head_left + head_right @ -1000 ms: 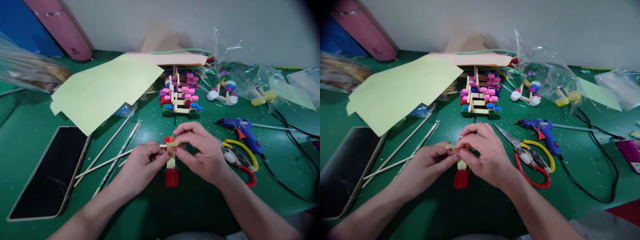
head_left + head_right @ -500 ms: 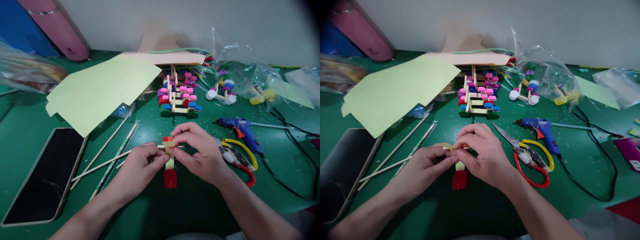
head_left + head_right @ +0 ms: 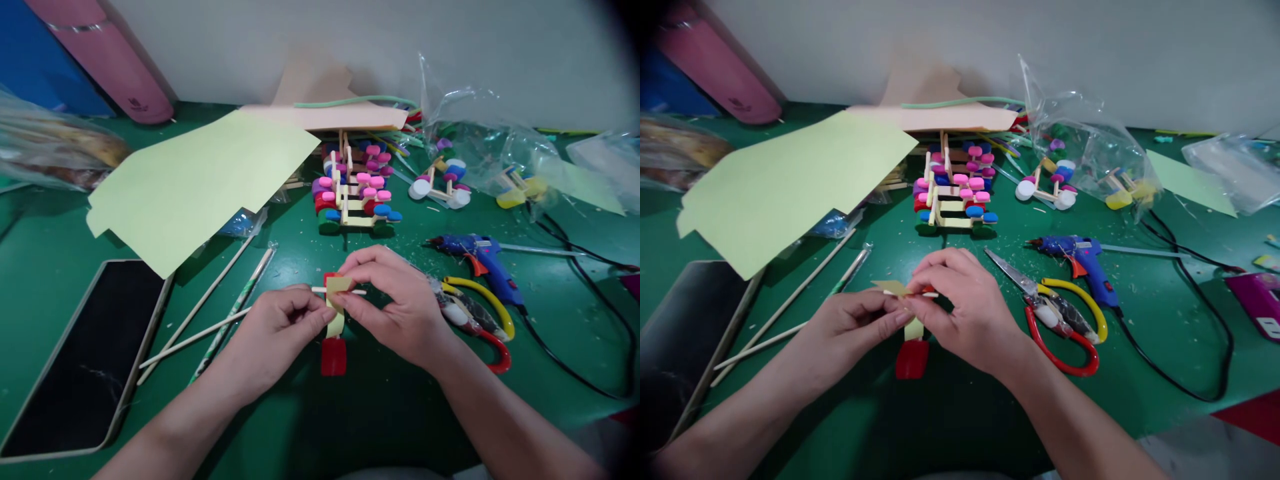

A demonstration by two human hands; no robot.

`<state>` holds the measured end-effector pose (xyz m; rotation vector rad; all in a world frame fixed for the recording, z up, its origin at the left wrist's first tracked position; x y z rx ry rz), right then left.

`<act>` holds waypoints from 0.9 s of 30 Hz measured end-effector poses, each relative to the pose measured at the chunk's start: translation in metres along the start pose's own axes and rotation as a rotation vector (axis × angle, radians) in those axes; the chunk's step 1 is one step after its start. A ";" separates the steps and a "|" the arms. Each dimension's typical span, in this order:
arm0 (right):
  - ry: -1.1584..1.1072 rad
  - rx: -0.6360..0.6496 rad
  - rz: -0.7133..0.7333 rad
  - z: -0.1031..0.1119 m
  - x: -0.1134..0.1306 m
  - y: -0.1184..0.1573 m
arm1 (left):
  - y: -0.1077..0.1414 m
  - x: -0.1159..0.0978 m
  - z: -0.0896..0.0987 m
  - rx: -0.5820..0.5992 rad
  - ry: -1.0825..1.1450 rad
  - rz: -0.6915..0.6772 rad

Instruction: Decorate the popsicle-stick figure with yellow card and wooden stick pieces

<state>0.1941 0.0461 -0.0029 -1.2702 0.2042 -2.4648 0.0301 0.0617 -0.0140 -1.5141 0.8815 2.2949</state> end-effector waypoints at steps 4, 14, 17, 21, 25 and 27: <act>-0.002 -0.001 -0.002 0.000 0.000 0.000 | -0.001 0.000 0.001 0.028 0.048 0.024; -0.004 -0.004 -0.002 0.000 0.000 0.000 | -0.001 -0.005 0.001 0.061 0.013 -0.006; -0.005 -0.002 -0.005 0.000 0.000 0.000 | -0.001 -0.003 0.000 0.059 -0.022 -0.008; -0.005 -0.004 -0.001 -0.001 0.000 0.001 | -0.002 -0.004 -0.002 0.048 -0.096 -0.010; -0.005 0.005 0.003 -0.001 0.001 0.002 | -0.001 -0.006 -0.003 0.053 -0.133 -0.034; -0.007 0.006 0.010 -0.001 0.002 0.002 | -0.001 -0.006 -0.003 0.066 -0.140 -0.046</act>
Point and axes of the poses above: each hand's wrist, its own y-axis away from the middle knuckle, its own z-axis out of the back of the hand, x = y × z, the point moved 1 cm from there along -y, towards the middle knuckle, and after that the axes turned 3 degrees about x, right-handed, at the moved point
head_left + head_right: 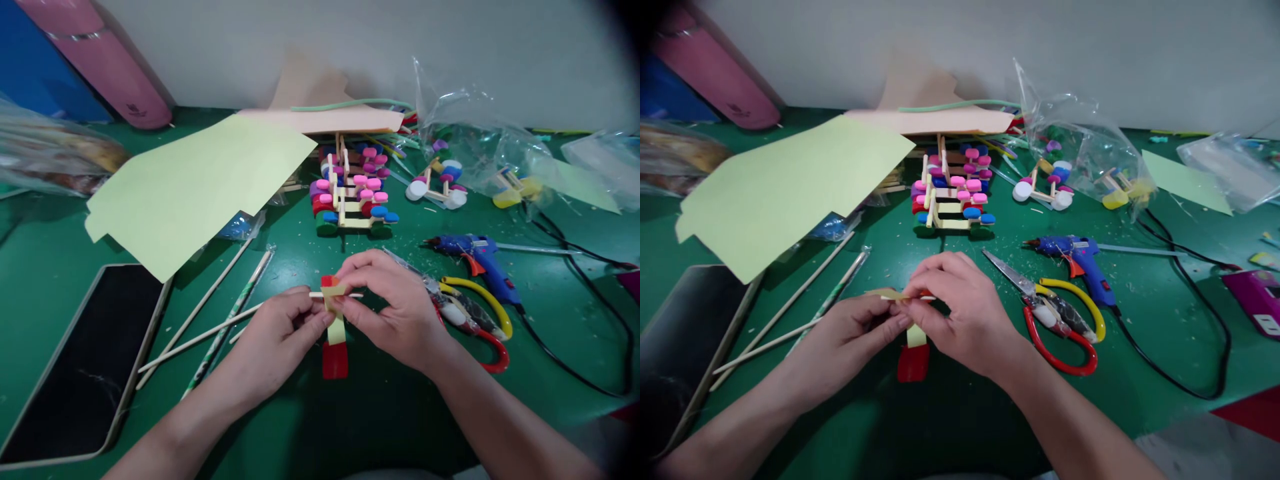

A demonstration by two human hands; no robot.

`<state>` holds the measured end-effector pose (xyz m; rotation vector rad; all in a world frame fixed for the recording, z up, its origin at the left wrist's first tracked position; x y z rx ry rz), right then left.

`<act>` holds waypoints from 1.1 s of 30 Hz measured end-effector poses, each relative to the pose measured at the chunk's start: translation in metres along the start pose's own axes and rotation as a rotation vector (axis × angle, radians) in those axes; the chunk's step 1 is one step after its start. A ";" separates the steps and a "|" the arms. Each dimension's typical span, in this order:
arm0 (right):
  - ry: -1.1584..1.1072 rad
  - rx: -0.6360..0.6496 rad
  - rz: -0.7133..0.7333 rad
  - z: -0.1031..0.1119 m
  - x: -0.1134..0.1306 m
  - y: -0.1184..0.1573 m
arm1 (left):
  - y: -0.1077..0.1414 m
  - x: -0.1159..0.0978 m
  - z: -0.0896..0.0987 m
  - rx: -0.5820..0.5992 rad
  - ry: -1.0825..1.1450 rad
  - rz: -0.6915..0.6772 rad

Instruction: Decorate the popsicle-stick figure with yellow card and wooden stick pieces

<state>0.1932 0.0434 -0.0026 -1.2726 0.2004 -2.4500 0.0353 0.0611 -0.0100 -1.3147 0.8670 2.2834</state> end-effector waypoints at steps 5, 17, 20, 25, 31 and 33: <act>-0.015 -0.001 0.017 0.000 0.001 0.001 | -0.001 0.002 0.000 0.004 -0.019 -0.005; -0.044 0.015 0.043 0.003 0.003 0.003 | -0.001 0.001 0.000 -0.011 -0.117 -0.047; -0.048 0.019 0.037 0.003 0.004 0.003 | -0.002 0.002 0.000 -0.012 -0.141 -0.065; -0.041 0.013 0.026 0.002 0.005 0.003 | -0.001 0.003 0.000 -0.008 -0.169 -0.090; -0.043 0.027 0.007 0.004 0.005 0.002 | 0.000 0.006 0.000 -0.005 -0.149 -0.132; -0.036 0.007 -0.027 0.007 0.008 0.007 | 0.000 0.006 0.001 -0.005 -0.135 -0.141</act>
Point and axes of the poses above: each hand's wrist, its own y-axis away from the middle knuckle, its own z-axis out of the back of the hand, x = y × z, the point moved 1 cm from there along -y, towards the middle knuckle, and after that the axes turned 3 degrees about x, right-handed, at the moved point
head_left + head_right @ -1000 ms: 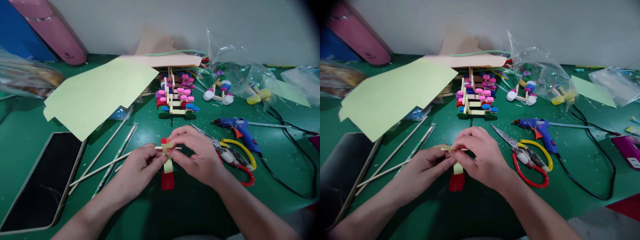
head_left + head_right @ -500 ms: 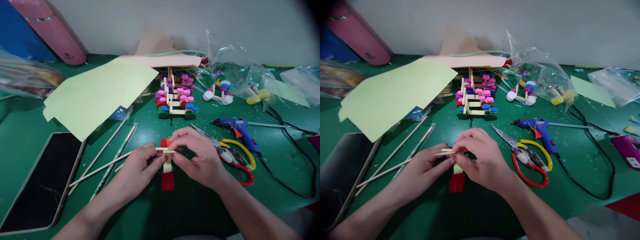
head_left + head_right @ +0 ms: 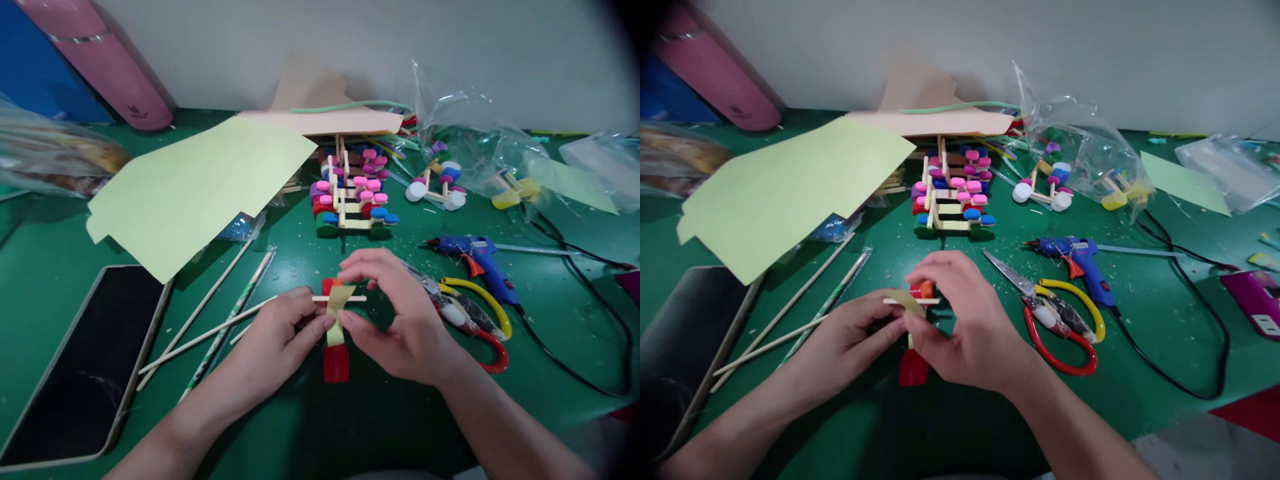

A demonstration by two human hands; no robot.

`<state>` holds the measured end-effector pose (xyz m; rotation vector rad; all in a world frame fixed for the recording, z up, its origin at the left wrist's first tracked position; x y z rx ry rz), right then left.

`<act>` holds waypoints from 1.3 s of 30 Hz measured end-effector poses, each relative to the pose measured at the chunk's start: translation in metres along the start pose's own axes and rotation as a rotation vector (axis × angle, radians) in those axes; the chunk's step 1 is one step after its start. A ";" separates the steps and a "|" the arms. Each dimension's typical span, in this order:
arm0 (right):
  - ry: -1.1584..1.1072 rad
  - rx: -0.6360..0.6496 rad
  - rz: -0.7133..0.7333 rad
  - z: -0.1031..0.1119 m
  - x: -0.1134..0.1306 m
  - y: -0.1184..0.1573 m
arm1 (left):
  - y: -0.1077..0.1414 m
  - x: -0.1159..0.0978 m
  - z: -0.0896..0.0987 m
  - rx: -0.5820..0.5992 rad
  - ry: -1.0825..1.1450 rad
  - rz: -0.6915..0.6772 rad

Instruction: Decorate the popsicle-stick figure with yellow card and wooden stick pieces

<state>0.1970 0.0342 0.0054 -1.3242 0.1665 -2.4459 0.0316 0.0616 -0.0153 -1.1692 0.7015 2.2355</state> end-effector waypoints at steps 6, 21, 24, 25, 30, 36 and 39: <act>-0.123 -0.060 -0.459 -0.003 0.007 0.036 | -0.002 0.000 0.001 0.009 -0.004 -0.009; -0.063 0.219 -0.560 -0.021 0.005 0.032 | -0.002 -0.002 -0.001 0.015 0.004 -0.004; -0.019 0.223 -0.542 -0.024 0.004 0.031 | -0.002 -0.003 -0.001 0.005 -0.030 0.009; -0.008 0.223 -0.536 -0.024 0.004 0.030 | -0.002 -0.003 -0.001 -0.005 -0.043 0.016; 0.013 0.233 -0.527 -0.025 0.005 0.032 | 0.016 -0.001 -0.008 -0.139 -0.134 0.021; 0.009 0.253 -0.523 -0.024 0.005 0.032 | 0.050 -0.002 -0.040 -0.390 -0.278 -0.108; 0.007 0.263 -0.533 -0.024 0.004 0.032 | 0.055 -0.002 -0.052 -0.338 -0.247 -0.090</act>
Point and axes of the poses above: each hand's wrist, its own y-axis away from the middle knuckle, its own z-axis out of the back of the hand, x = y × z, the point moved 1 cm from there along -y, towards the middle knuckle, and after that the axes turned 3 degrees about x, right-handed, at the moved point
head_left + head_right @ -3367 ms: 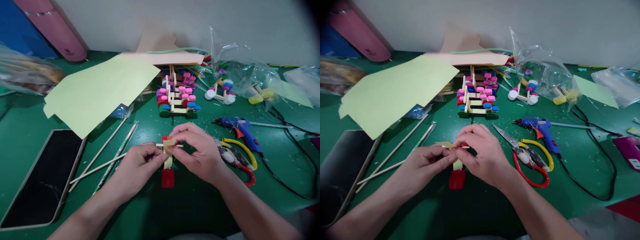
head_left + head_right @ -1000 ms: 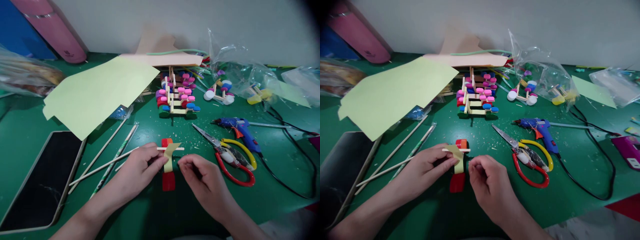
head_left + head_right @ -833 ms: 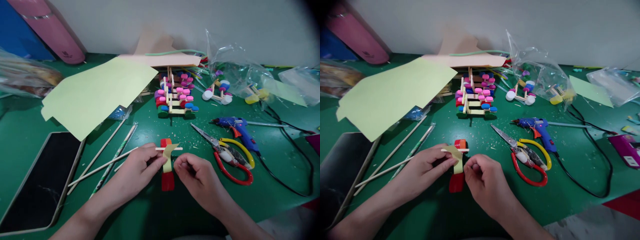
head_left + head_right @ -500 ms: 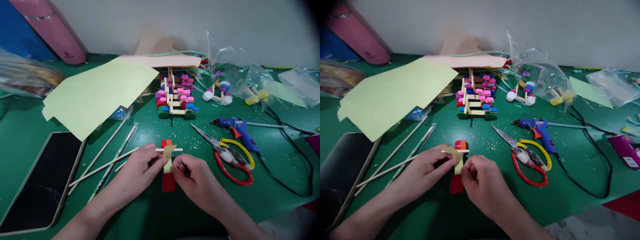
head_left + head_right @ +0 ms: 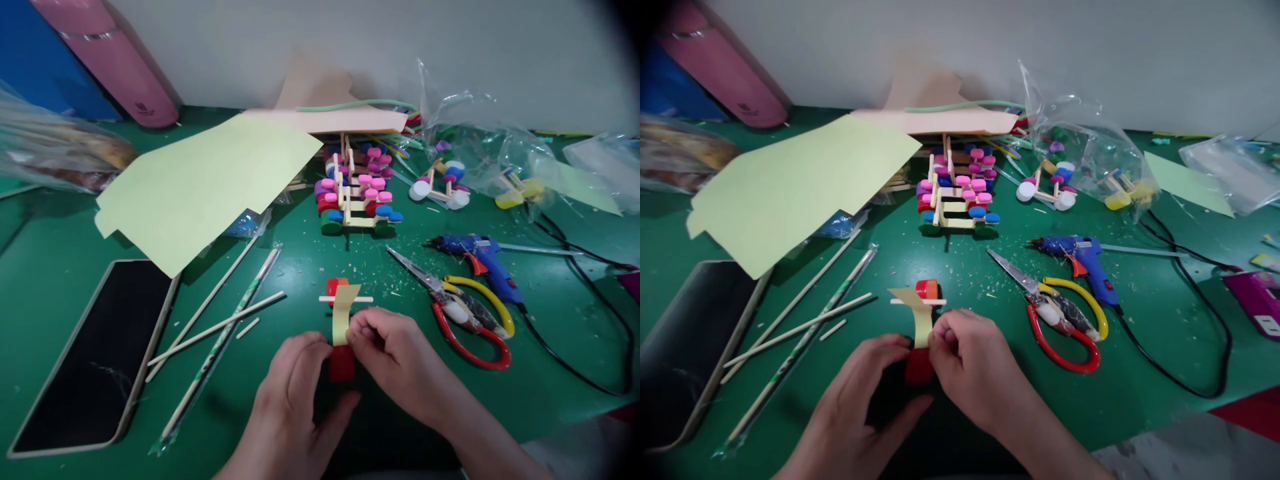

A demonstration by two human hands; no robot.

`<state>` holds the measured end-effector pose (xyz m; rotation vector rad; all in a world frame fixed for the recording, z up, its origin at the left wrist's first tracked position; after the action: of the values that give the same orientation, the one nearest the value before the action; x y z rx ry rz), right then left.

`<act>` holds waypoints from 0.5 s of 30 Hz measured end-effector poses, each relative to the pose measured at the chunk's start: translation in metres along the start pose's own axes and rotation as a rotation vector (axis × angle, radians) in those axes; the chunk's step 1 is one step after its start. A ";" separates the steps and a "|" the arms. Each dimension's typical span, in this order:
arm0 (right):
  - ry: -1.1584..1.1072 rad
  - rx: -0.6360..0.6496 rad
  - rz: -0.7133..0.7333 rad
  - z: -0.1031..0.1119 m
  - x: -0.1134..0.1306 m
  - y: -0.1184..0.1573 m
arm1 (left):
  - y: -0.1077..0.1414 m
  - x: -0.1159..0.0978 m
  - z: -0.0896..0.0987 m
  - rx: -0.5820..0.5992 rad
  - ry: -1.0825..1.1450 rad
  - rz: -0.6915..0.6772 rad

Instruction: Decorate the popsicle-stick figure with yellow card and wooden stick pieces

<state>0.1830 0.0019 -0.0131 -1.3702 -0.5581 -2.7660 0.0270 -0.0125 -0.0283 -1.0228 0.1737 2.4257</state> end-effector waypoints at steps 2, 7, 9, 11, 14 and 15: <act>0.000 0.005 0.002 0.000 0.000 0.000 | 0.001 0.000 -0.003 0.021 0.025 -0.004; 0.015 -0.011 0.010 -0.001 0.000 0.000 | -0.001 0.003 -0.005 0.021 0.049 -0.015; 0.024 -0.017 0.013 -0.001 0.000 0.000 | -0.001 0.003 -0.005 0.020 0.045 -0.022; 0.031 -0.026 0.016 -0.001 0.000 -0.001 | -0.002 0.004 -0.005 0.030 0.045 -0.025; 0.043 -0.038 0.020 -0.001 0.000 -0.001 | -0.002 0.004 -0.004 0.053 0.053 -0.031; 0.045 -0.039 0.021 -0.001 0.000 -0.001 | -0.002 0.004 -0.004 0.057 0.052 -0.036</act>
<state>0.1825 0.0029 -0.0139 -1.3100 -0.4879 -2.7978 0.0283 -0.0104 -0.0339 -1.0555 0.2385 2.3502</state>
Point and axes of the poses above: each hand's wrist, its own y-axis away from the middle knuckle, its own z-axis out of the back of the hand, x = y × z, the point moved 1 cm from there along -y, towards the middle knuckle, and after that the axes turned 3 degrees about x, right-handed, at the moved point
